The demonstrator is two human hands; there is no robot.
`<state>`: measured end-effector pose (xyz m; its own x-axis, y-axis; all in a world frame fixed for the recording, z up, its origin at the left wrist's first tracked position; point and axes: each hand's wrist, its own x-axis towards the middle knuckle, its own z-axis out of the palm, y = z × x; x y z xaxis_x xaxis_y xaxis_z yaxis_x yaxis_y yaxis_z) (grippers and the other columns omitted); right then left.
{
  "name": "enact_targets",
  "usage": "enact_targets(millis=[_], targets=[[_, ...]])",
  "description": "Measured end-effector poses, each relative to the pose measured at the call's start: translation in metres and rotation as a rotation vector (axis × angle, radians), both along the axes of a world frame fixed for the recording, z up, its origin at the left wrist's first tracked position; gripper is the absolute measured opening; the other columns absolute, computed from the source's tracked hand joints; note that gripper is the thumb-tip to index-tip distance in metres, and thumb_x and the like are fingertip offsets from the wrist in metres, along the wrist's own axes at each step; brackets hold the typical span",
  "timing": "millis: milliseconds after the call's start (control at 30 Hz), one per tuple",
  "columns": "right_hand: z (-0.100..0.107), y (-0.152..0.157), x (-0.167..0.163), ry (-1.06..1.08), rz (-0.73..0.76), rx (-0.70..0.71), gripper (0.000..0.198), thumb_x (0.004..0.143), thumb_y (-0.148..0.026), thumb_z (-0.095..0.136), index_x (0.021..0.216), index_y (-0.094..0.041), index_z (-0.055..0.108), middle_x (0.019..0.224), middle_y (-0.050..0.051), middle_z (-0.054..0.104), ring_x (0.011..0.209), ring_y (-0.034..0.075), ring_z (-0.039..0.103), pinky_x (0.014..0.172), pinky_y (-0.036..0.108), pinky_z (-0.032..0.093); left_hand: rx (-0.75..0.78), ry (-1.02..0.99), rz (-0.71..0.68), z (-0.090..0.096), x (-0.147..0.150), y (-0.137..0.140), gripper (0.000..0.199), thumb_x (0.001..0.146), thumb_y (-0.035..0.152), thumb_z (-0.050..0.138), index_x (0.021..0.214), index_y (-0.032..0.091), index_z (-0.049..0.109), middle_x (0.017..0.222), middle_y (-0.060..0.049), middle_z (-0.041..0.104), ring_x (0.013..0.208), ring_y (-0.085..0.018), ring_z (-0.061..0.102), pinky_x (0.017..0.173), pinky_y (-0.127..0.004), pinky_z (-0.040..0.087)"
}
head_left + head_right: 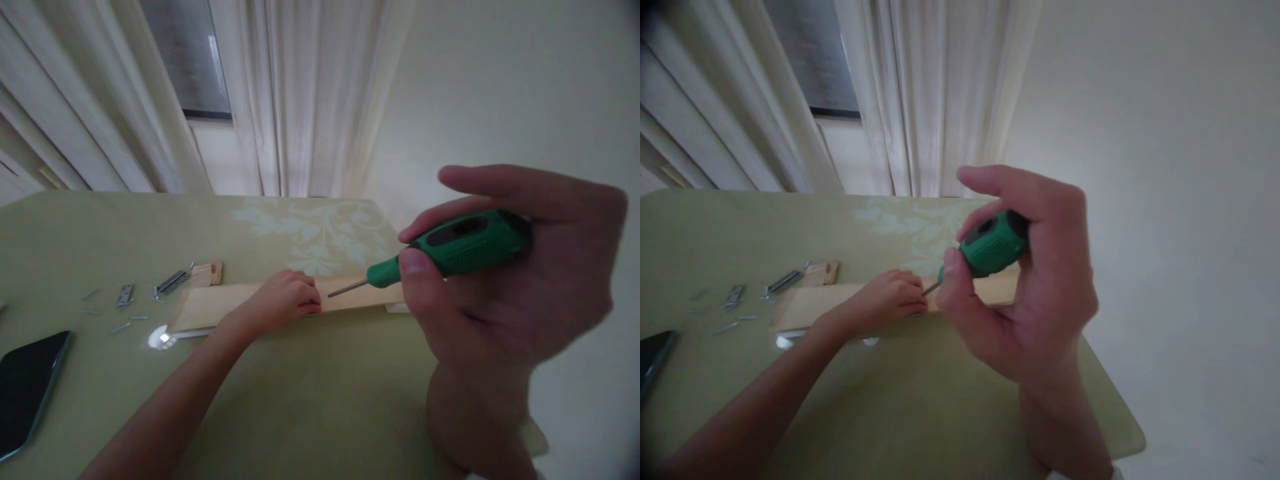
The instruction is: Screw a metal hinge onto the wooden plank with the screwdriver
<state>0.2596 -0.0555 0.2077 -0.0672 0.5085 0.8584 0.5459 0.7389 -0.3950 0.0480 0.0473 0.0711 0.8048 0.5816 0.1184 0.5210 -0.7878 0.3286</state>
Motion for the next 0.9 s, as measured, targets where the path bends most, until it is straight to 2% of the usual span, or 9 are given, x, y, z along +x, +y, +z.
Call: enact_targets(millis=[67, 167, 233, 300, 333, 433, 533, 633, 900], targets=[[-0.007, -0.001, 0.002, 0.166, -0.076, 0.081, 0.043, 0.091, -0.018, 0.075, 0.131, -0.033, 0.068, 0.130, 0.005, 0.060, 0.090, 0.025, 0.069, 0.075, 0.040, 0.060, 0.108, 0.074, 0.011, -0.001, 0.001, -0.002, 0.019, 0.102, 0.032, 0.070, 0.090, 0.022, 0.081, 0.090, -0.004, 0.076, 0.089, -0.022, 0.069, 0.084, -0.034, 0.048], [-0.037, 0.000, 0.013, 0.278, 0.018, 0.014, 0.044, 0.092, -0.024, 0.079, 0.133, -0.030, 0.064, 0.105, 0.003, 0.067, 0.088, 0.022, 0.070, 0.077, 0.036, 0.061, 0.231, 0.155, 0.034, -0.001, 0.004, -0.006, 0.022, 0.102, 0.036, 0.069, 0.090, 0.020, 0.078, 0.091, -0.006, 0.076, 0.089, -0.024, 0.071, 0.084, -0.035, 0.048], [-0.070, -0.005, 0.025, 0.356, 0.050, -0.172, 0.044, 0.087, -0.028, 0.085, 0.127, -0.028, 0.065, 0.100, 0.002, 0.071, 0.089, 0.019, 0.071, 0.080, 0.034, 0.062, 0.289, 0.205, 0.053, -0.002, 0.007, -0.009, 0.027, 0.104, 0.036, 0.065, 0.088, 0.018, 0.077, 0.090, -0.008, 0.076, 0.089, -0.024, 0.071, 0.082, -0.036, 0.048], [-0.108, -0.018, 0.038, 0.573, 0.016, -0.468, 0.037, 0.079, -0.034, 0.093, 0.105, -0.026, 0.068, 0.095, 0.001, 0.072, 0.084, 0.017, 0.070, 0.075, 0.030, 0.063, 0.314, 0.252, 0.074, -0.002, 0.010, -0.011, 0.029, 0.105, 0.033, 0.060, 0.088, 0.017, 0.077, 0.091, -0.010, 0.077, 0.090, -0.025, 0.072, 0.081, -0.036, 0.048], [-0.128, -0.026, 0.043, 0.618, -0.008, -0.539, 0.038, 0.077, -0.039, 0.094, 0.100, -0.024, 0.068, 0.091, 0.001, 0.072, 0.078, 0.017, 0.070, 0.069, 0.029, 0.063, 0.319, 0.269, 0.089, -0.002, 0.012, -0.012, 0.030, 0.106, 0.032, 0.058, 0.089, 0.017, 0.077, 0.091, -0.011, 0.077, 0.091, -0.026, 0.072, 0.081, -0.036, 0.048], [-0.181, -0.053, 0.053, 0.732, -0.082, -0.639, 0.041, 0.075, -0.048, 0.093, 0.091, -0.022, 0.065, 0.080, -0.001, 0.069, 0.067, 0.017, 0.068, 0.060, 0.032, 0.065, 0.325, 0.289, 0.131, -0.005, 0.016, -0.014, 0.034, 0.107, 0.029, 0.053, 0.089, 0.016, 0.078, 0.093, -0.012, 0.079, 0.091, -0.027, 0.073, 0.080, -0.036, 0.049], [-0.214, -0.071, 0.058, 0.848, -0.163, -0.680, 0.045, 0.075, -0.055, 0.091, 0.090, -0.023, 0.062, 0.078, -0.003, 0.066, 0.062, 0.016, 0.067, 0.058, 0.030, 0.063, 0.333, 0.282, 0.182, -0.009, 0.016, -0.015, 0.041, 0.110, 0.033, 0.048, 0.086, 0.016, 0.077, 0.093, -0.013, 0.079, 0.089, -0.026, 0.073, 0.079, -0.036, 0.049], [-0.226, -0.076, 0.059, 0.905, -0.189, -0.707, 0.047, 0.075, -0.056, 0.090, 0.091, -0.023, 0.061, 0.079, -0.004, 0.066, 0.061, 0.015, 0.068, 0.058, 0.028, 0.061, 0.347, 0.265, 0.214, -0.011, 0.012, -0.017, 0.038, 0.110, 0.037, 0.049, 0.091, 0.016, 0.075, 0.094, -0.013, 0.078, 0.089, -0.027, 0.073, 0.078, -0.036, 0.050], [-0.226, -0.072, 0.057, 0.914, -0.159, -0.717, 0.051, 0.072, -0.058, 0.091, 0.092, -0.023, 0.061, 0.080, -0.004, 0.065, 0.065, 0.017, 0.069, 0.063, 0.031, 0.062, 0.355, 0.269, 0.182, -0.012, 0.012, -0.024, 0.026, 0.109, 0.026, 0.050, 0.101, 0.017, 0.073, 0.103, -0.013, 0.076, 0.100, -0.026, 0.072, 0.087, -0.036, 0.051]])
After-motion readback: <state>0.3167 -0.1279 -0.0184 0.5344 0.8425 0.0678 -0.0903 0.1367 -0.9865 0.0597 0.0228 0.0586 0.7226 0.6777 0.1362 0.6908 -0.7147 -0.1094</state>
